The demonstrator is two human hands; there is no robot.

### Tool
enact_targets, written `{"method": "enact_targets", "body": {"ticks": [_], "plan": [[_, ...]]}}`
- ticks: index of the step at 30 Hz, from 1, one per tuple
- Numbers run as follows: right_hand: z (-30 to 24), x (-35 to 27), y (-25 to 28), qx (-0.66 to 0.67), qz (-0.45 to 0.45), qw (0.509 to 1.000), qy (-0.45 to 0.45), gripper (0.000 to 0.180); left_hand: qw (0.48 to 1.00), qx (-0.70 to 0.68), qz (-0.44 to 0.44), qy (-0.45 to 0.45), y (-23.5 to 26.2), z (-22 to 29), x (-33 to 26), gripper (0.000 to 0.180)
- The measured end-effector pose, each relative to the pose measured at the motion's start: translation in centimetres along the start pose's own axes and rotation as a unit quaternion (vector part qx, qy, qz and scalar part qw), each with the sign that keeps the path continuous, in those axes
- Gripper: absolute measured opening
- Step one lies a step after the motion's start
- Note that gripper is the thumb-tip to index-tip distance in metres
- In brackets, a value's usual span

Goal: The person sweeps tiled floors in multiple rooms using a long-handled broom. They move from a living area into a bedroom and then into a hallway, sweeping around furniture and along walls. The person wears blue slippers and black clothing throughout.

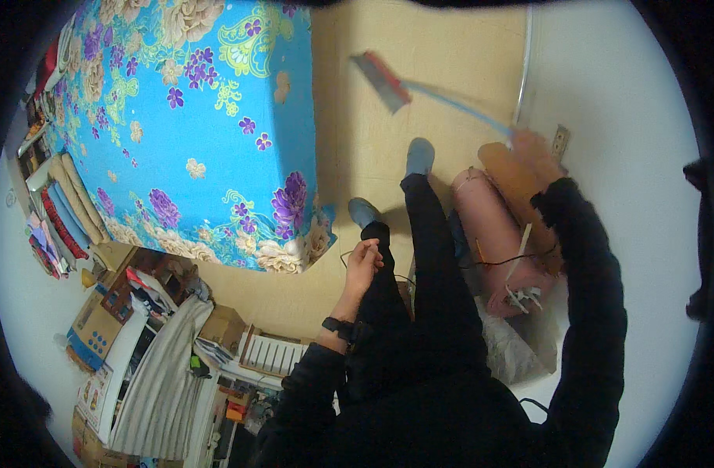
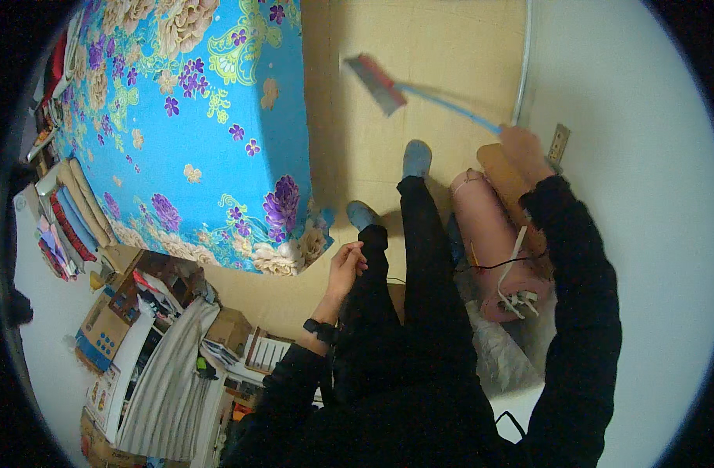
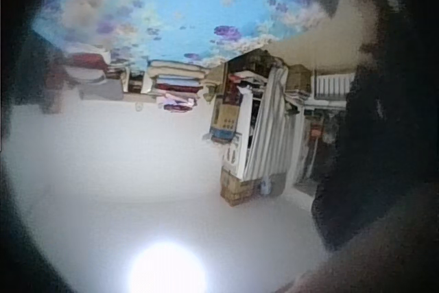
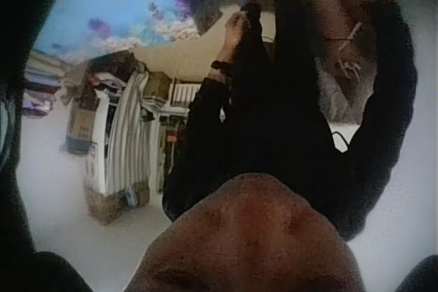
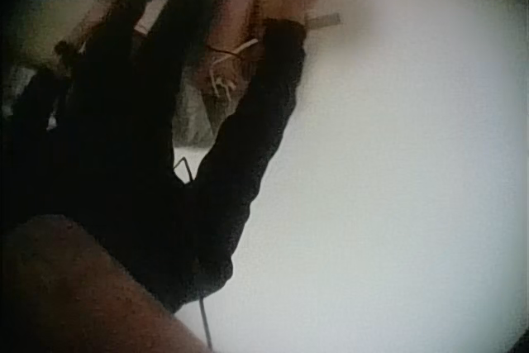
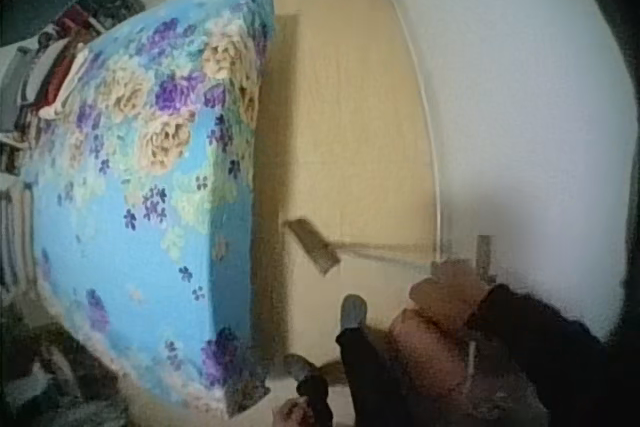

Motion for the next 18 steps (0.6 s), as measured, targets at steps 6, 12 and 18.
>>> {"method": "enact_targets", "body": {"ticks": [6, 12, 18], "plan": [[4.2, 3.1, 10.2, -0.047, 0.023, 0.994, -0.094, 0.018, 0.997, -0.044, -0.041, -0.056, -2.6, 3.6, 0.8, 0.026], [-6.8, -1.2, 12.2, -0.012, -0.062, 0.997, 0.039, 0.02, 0.994, -0.009, -0.037, -0.1, 0.5, 7.5, 2.3, 0.027], [-21.3, 5.5, 9.6, 0.033, -0.122, 0.985, 0.118, 0.018, 0.993, -0.034, 0.043, -0.107, 4.4, 10.8, 2.2, 0.026]]}}
Point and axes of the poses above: each hand's wrist, its own x-axis towards the middle knuckle, its own y-axis out of the back of the hand, z = x × y, the point moved 2 cm from there along x, towards the middle knuckle, and after that the axes turned 11 degrees about -x, right-handed, at the moved point
